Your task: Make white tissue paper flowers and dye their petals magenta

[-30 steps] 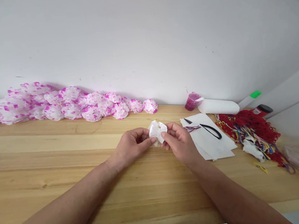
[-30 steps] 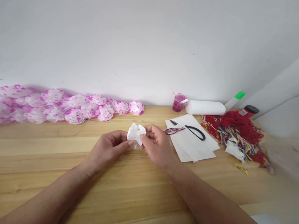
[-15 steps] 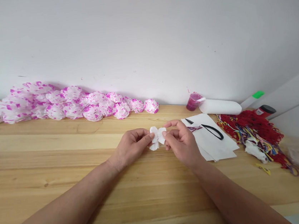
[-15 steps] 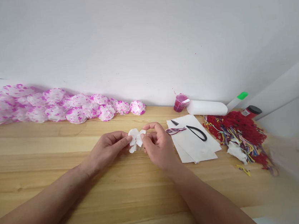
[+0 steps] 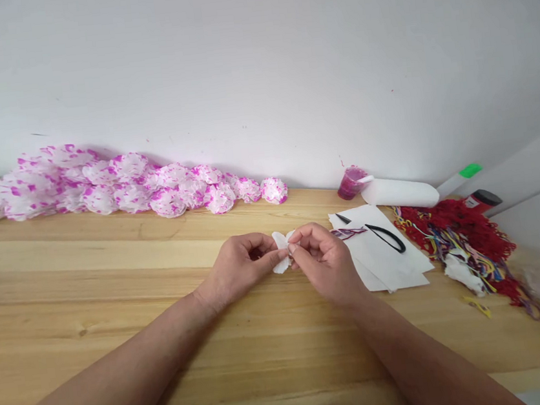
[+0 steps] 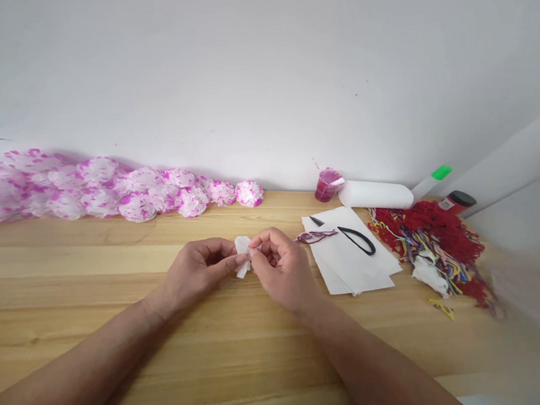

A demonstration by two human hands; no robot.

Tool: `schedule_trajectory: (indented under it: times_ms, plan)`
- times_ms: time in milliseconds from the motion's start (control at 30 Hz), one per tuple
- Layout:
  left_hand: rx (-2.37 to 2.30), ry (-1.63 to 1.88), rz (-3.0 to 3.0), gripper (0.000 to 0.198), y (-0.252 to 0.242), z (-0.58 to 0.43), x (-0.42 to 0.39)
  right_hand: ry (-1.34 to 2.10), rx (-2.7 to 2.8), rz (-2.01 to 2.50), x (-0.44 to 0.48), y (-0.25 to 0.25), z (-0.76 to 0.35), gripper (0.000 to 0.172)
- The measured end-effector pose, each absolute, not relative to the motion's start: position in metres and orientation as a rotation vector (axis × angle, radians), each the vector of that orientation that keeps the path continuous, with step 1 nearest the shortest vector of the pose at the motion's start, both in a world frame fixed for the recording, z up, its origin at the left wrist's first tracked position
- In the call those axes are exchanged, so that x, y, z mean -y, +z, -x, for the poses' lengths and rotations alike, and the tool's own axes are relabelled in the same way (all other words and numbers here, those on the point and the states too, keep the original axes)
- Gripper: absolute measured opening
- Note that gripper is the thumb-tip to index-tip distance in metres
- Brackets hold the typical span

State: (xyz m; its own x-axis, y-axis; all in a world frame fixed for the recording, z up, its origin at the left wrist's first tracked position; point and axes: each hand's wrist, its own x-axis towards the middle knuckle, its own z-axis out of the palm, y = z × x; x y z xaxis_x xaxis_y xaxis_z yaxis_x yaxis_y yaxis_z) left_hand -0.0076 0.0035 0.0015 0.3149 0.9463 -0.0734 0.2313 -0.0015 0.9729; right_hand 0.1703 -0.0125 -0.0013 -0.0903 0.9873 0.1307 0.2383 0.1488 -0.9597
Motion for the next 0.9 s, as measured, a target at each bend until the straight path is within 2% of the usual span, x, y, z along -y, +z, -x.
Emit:
schedule_trajectory:
  times_ms: [567,900]
  plan:
    - [-1.068,0.824,-1.451,0.030,-0.005,0.010,-0.007,0.939,1.578,1.302,0.013,-0.001,-0.174,0.009]
    - [-1.208,0.769,-1.572,0.024,-0.009,0.011,-0.010,1.002,1.552,1.317,0.011,-0.003,-0.173,0.008]
